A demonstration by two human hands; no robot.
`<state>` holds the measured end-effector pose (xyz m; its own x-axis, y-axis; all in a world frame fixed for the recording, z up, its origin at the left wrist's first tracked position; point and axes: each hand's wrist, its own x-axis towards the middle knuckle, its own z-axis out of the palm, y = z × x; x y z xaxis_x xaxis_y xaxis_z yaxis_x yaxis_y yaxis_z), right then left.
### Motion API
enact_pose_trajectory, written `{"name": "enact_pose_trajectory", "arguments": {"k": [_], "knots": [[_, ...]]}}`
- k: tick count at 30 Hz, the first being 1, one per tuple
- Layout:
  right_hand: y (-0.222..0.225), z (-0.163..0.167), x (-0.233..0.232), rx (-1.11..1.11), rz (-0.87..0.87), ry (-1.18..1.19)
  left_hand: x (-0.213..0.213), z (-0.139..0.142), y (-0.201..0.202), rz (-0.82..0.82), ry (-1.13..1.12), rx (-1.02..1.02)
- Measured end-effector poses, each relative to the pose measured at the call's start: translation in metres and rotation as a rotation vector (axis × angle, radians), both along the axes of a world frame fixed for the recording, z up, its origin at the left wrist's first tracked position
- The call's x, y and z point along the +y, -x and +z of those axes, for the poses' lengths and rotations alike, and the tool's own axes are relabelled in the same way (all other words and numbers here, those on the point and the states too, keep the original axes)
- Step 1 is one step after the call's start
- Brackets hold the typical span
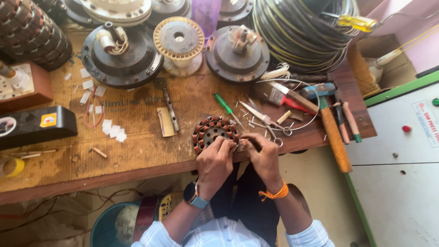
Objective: The person connects colored wires to a motor stator by hand, stripping insulation and twisting wire ends into the stator slots. The person handles red, yellow, and blue wires and uses a small tool to assist with insertion.
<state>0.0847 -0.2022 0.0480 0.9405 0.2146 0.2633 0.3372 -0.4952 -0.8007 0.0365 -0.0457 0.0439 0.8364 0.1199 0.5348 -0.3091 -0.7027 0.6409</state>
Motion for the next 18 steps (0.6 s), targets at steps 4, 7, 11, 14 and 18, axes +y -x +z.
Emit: {"name": "enact_pose_trajectory", "arguments": {"k": [4, 7, 11, 14, 18], "knots": [[0.003, 0.000, -0.005, -0.044, -0.011, 0.080, 0.002, -0.004, 0.002, 0.020, -0.069, 0.006], [0.006, -0.007, -0.011, -0.101, 0.000, 0.098, 0.002, -0.009, 0.003, -0.025, 0.010, 0.041], [0.010, -0.013, -0.017, -0.115, -0.041, 0.099, -0.002, -0.009, 0.003, -0.011, 0.011, 0.047], [0.012, -0.011, -0.022, -0.094, -0.057, 0.020, -0.003, -0.005, 0.001, -0.010, 0.001, 0.040], [0.012, -0.005, -0.025, -0.162, 0.010, -0.012, -0.003, -0.002, 0.001, -0.011, -0.004, 0.062]]}}
